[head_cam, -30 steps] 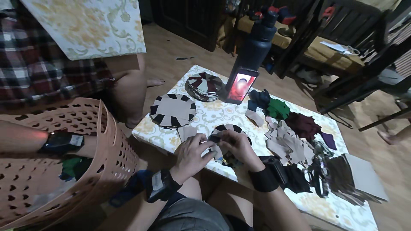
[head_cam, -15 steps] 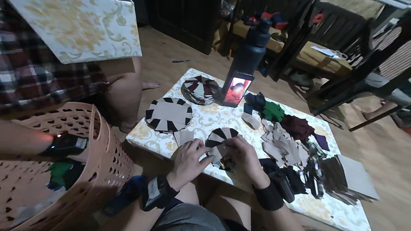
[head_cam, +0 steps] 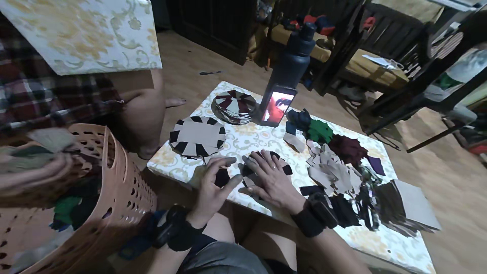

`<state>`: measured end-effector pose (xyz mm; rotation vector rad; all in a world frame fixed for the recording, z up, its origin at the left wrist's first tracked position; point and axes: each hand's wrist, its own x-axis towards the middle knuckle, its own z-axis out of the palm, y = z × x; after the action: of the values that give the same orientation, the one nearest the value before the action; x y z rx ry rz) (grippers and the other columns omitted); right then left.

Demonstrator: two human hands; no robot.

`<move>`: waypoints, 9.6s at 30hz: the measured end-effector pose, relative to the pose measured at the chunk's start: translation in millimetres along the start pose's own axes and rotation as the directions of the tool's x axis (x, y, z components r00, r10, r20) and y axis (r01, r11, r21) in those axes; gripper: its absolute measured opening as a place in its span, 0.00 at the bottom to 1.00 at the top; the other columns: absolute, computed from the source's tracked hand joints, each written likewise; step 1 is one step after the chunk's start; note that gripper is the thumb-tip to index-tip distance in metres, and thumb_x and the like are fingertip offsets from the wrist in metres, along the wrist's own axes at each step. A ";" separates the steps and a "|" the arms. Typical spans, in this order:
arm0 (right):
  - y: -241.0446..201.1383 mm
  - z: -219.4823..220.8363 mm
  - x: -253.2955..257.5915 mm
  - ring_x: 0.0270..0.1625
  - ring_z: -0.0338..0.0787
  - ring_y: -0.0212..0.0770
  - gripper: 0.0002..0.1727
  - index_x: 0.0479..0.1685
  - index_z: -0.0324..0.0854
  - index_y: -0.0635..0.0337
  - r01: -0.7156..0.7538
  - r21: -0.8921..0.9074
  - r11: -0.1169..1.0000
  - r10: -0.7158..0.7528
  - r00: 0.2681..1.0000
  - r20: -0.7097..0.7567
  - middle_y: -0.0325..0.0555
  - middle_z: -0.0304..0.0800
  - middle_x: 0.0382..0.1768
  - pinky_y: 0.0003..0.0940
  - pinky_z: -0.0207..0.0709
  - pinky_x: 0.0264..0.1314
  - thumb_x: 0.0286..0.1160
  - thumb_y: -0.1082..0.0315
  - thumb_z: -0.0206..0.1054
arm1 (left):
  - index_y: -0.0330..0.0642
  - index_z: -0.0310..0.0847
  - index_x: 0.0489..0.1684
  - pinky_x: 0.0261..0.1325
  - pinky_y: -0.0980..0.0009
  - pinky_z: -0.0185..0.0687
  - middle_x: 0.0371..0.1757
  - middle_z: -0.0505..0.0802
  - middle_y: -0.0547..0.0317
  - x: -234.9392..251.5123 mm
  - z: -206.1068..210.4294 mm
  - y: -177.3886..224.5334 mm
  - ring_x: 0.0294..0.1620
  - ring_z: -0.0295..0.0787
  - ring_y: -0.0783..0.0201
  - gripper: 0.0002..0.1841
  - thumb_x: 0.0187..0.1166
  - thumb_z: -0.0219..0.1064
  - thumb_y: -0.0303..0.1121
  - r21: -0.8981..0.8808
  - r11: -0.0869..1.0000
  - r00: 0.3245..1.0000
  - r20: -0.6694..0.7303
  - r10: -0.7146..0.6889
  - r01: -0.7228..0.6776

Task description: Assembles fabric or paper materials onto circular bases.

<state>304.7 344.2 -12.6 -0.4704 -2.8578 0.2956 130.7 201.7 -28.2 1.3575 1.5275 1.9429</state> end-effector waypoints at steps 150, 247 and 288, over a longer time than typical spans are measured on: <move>-62.9 2.8 -42.3 0.36 0.91 0.27 0.12 0.56 0.82 0.74 0.056 0.817 0.575 0.495 0.770 -0.401 0.46 0.92 0.42 0.23 0.88 0.40 0.76 0.80 0.64 | 0.38 0.75 0.73 0.25 0.84 0.70 0.36 0.89 0.68 -14.1 13.7 28.3 0.24 0.76 0.82 0.18 0.88 0.54 0.30 -0.063 0.959 0.921 0.303 -0.244 0.275; 9.0 5.1 16.0 0.95 0.52 0.51 0.48 0.89 0.65 0.37 0.001 -0.040 0.999 0.003 0.997 0.080 0.41 0.58 0.92 0.67 0.42 0.92 0.75 0.19 0.37 | 0.31 0.87 0.54 0.55 0.80 0.81 0.50 0.90 0.55 13.4 -31.5 5.2 0.51 0.84 0.76 0.17 0.89 0.52 0.32 0.244 0.949 0.966 -0.117 0.232 -0.198; -102.4 50.6 45.3 0.50 0.93 0.54 0.09 0.46 0.91 0.61 -0.032 0.133 0.991 0.082 0.917 -0.390 0.52 0.93 0.41 0.47 0.86 0.51 0.72 0.77 0.67 | 0.48 0.95 0.56 0.48 0.39 0.83 0.49 0.90 0.36 -2.3 -61.7 -9.2 0.48 0.89 0.35 0.18 0.78 0.60 0.24 0.795 0.599 0.992 0.124 -0.007 -0.095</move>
<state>220.3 256.3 -28.3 -0.5231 -2.4197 0.3422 78.6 168.0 -36.0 1.7843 2.4768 1.1234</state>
